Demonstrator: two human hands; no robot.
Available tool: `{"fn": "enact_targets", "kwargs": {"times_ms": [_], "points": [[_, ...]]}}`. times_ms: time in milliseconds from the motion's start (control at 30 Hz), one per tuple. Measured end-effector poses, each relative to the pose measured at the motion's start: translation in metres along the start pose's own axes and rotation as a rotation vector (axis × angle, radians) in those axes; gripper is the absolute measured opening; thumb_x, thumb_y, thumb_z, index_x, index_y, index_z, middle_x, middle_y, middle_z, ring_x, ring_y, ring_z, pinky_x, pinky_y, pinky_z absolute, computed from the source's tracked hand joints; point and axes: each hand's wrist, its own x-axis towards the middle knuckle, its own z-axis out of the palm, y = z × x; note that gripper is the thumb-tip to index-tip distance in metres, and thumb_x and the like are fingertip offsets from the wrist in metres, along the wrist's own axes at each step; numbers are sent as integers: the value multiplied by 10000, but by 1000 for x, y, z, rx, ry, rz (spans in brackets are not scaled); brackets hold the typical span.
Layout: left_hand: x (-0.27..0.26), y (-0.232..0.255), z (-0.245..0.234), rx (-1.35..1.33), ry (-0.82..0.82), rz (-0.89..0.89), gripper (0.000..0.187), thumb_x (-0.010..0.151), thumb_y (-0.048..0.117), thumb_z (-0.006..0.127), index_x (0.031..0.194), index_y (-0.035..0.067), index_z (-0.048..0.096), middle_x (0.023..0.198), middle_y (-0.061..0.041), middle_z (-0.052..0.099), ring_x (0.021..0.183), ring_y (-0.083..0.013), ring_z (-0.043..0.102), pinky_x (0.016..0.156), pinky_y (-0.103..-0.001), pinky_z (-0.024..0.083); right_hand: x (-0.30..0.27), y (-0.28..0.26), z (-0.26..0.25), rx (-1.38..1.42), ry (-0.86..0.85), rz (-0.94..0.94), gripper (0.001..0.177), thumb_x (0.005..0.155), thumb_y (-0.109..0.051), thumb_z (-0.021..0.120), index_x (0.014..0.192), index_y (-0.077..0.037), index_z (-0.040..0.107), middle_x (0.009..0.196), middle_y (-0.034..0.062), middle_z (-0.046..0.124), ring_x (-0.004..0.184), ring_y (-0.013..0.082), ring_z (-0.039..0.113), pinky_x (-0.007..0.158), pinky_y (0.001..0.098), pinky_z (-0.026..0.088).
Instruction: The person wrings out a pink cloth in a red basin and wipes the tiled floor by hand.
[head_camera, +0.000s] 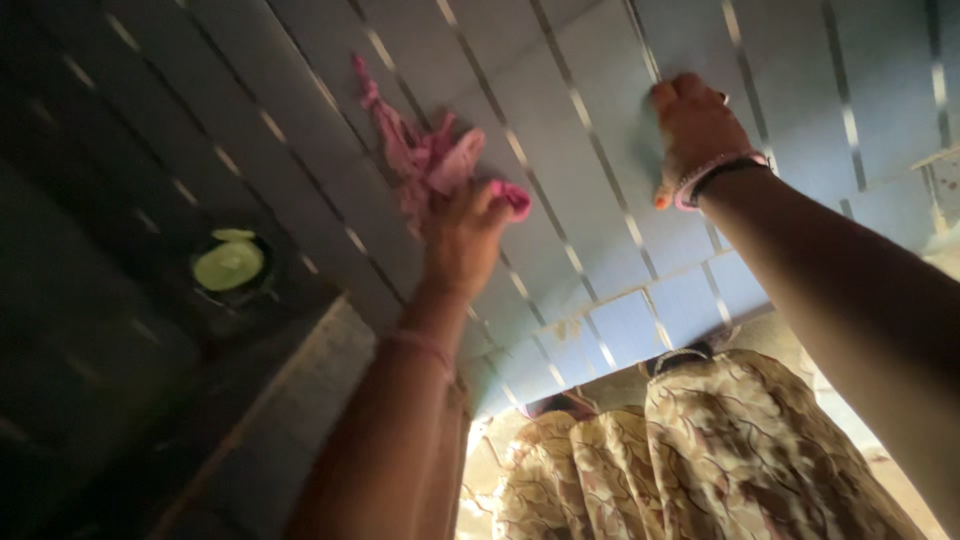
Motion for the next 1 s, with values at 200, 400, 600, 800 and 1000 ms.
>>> {"fn": "enact_targets", "kwargs": {"times_ms": [200, 400, 600, 800, 1000], "points": [[75, -31, 16, 200, 366, -364, 247, 918, 196, 606, 1129, 180, 732, 1243, -54, 689, 1204, -257, 620, 1038, -402, 497, 9, 2, 2, -113, -37, 0, 1097, 382, -150, 1065, 1303, -36, 480, 1386, 207, 483, 1298, 447, 497, 1053, 474, 497], [11, 48, -4, -84, -139, 24, 139, 1044, 235, 648, 1136, 139, 691, 1197, -29, 677, 1109, -257, 663, 1000, -454, 507, 6, 1, 1, -74, 4, 8, 1138, 351, -150, 1066, 1330, -65, 491, 1395, 187, 492, 1295, 453, 507, 1031, 479, 512], [82, -23, 8, -360, 97, -423, 218, 945, 217, 623, 1149, 181, 693, 1206, -71, 689, 1170, -277, 652, 995, -430, 519, 9, 4, 7, -119, -32, -16, 1116, 373, -180, 1063, 1323, -33, 495, 1391, 206, 497, 1290, 458, 519, 1028, 479, 524], [40, 45, 5, -475, -59, -545, 181, 1004, 222, 647, 1161, 142, 686, 1082, -17, 708, 1069, -258, 652, 1002, -518, 401, 13, 1, 6, -54, 1, 0, 1162, 328, -137, 1064, 1344, -80, 502, 1415, 175, 491, 1303, 444, 503, 1028, 474, 517], [31, 35, -26, -143, -344, 55, 113, 868, 250, 707, 920, 149, 703, 1065, -85, 623, 1067, -282, 626, 890, -463, 518, 16, 9, 6, -101, 12, -40, 1164, 341, -163, 1062, 1351, -50, 494, 1397, 204, 492, 1287, 463, 502, 1002, 494, 523]]}}
